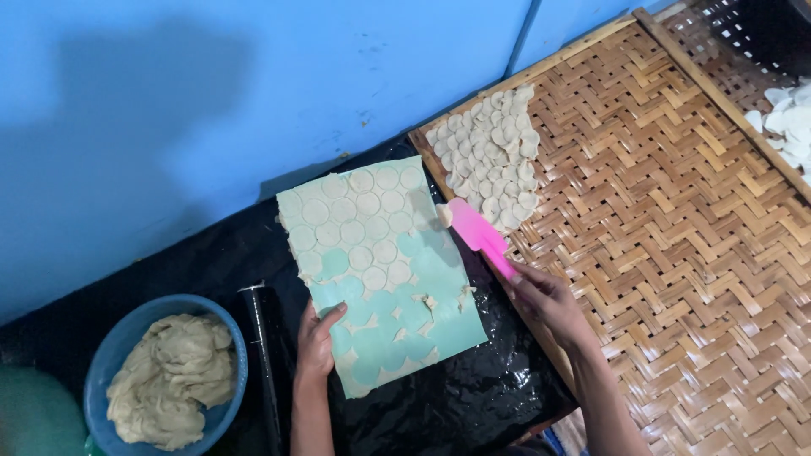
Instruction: Manually separating small circular dough pieces from a stencil/sheet using a spatula and placing them onto a bamboo tray.
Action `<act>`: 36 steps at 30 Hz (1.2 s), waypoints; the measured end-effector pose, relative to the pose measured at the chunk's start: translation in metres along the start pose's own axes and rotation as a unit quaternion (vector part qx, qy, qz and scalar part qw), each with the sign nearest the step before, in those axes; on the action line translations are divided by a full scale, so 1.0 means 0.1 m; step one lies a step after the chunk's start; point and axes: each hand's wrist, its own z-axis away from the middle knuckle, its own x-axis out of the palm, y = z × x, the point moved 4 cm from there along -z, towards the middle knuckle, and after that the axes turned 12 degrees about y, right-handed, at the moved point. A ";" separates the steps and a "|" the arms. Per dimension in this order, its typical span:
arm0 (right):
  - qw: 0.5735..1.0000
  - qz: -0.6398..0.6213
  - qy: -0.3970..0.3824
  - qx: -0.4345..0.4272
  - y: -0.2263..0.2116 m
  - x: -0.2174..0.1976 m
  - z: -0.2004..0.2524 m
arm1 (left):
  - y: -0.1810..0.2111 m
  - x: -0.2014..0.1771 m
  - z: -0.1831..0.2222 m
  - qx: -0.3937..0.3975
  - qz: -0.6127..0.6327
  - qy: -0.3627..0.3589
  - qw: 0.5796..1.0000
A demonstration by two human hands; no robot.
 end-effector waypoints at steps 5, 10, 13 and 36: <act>0.997 -0.003 0.078 -0.028 -0.15 -0.30 -0.11 | 0.02 0.01 0.00 0.021 -0.020 0.003 1.000; 0.979 0.052 0.192 -0.041 -0.25 -0.59 -0.32 | 0.00 0.02 -0.02 0.012 -0.006 0.006 1.000; 0.958 0.133 0.238 -0.087 -0.27 -0.71 -0.48 | 0.03 0.02 0.00 0.023 -0.017 0.005 1.000; 0.800 0.421 0.345 -0.253 -0.68 -0.50 -0.09 | -0.02 -0.03 -0.01 0.010 -0.027 0.014 0.999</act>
